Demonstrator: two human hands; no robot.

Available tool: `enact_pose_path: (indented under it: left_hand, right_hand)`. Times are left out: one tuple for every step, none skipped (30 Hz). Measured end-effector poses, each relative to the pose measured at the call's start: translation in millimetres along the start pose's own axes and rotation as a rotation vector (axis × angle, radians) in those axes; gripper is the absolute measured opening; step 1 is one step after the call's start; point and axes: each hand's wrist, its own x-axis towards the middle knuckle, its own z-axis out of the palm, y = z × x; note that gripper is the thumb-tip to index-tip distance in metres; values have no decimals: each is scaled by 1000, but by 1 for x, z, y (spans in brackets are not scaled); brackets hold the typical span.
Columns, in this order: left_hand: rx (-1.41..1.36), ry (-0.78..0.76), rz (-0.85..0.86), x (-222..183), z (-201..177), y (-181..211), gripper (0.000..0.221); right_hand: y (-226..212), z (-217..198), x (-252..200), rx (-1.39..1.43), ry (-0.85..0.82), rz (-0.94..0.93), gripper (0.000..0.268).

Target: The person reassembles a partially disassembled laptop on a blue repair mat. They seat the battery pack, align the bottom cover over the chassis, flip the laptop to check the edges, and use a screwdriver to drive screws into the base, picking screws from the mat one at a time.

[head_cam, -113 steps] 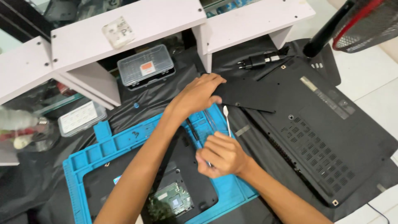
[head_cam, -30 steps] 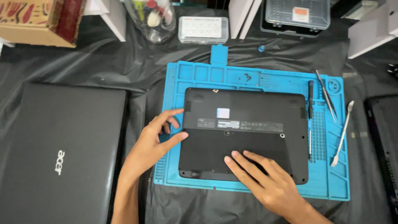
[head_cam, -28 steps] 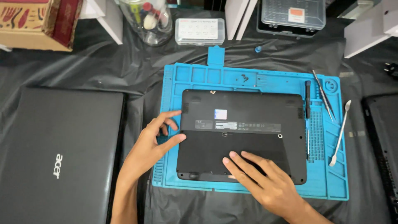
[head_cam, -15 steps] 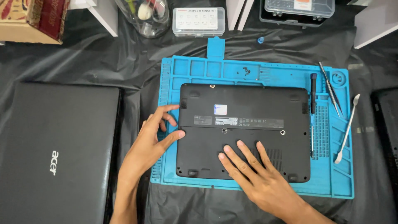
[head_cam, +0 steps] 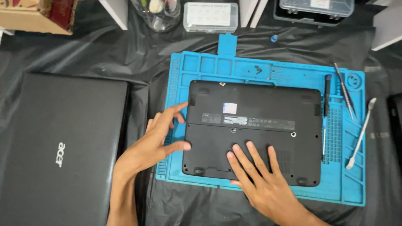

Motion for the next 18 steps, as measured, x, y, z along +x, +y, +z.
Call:
enact_pose_path:
  left_hand:
    - [24, -65, 51, -2, -3, 1, 95]
    - [47, -131, 101, -3, -6, 2, 107]
    - [48, -140, 104, -3, -7, 2, 107]
    - [86, -166, 113, -4, -7, 2, 112]
    - [120, -185, 119, -5, -7, 2, 118]
    - [118, -189, 118, -4, -6, 2, 118]
    - [134, -196, 119, -5, -6, 2, 121]
    - [150, -204, 119, -5, -7, 2, 125]
    - [153, -205, 116, -5, -7, 4, 125]
    - [146, -200, 85, -5, -8, 6, 125]
    - [138, -197, 57, -5, -7, 9, 125]
    - [138, -200, 57, -5, -8, 11, 125]
    - [147, -198, 44, -4, -8, 12, 125]
    - [157, -196, 31, -4, -9, 13, 125]
    - [156, -197, 30, -5, -8, 13, 125]
    - [146, -183, 37, -7, -8, 13, 124]
    - [135, -168, 45, -8, -8, 13, 123]
    - [135, -167, 47, -11, -6, 15, 123]
  right_hand:
    - [-2, 3, 0, -32, 0, 10, 70]
    - [-3, 6, -1, -64, 0, 21, 71]
    - [-4, 6, -1, -64, -2, 30, 71]
    - [-6, 6, -1, -91, -16, 40, 71]
    - [-7, 6, -1, -117, -31, 42, 71]
    - [-7, 4, -1, -116, -35, 44, 71]
    - [-7, 3, -1, -124, -48, 40, 71]
    - [-8, 2, -1, -132, -61, 36, 71]
    - [-8, 3, 0, -129, -60, 36, 71]
    - [-8, 3, 0, -139, -62, 36, 70]
    - [-8, 3, 0, -151, -67, 38, 70]
    - [-9, 4, 0, -150, -68, 40, 70]
    - [-9, 4, 0, -155, -71, 40, 70]
    - [-9, 4, 0, -159, -74, 40, 69]
    - [-10, 4, 0, -159, -75, 40, 69]
    - [-11, 3, 0, -161, -76, 43, 69]
    - [-11, 3, 0, -165, -76, 46, 69]
    - [-12, 3, 0, -167, -76, 45, 69]
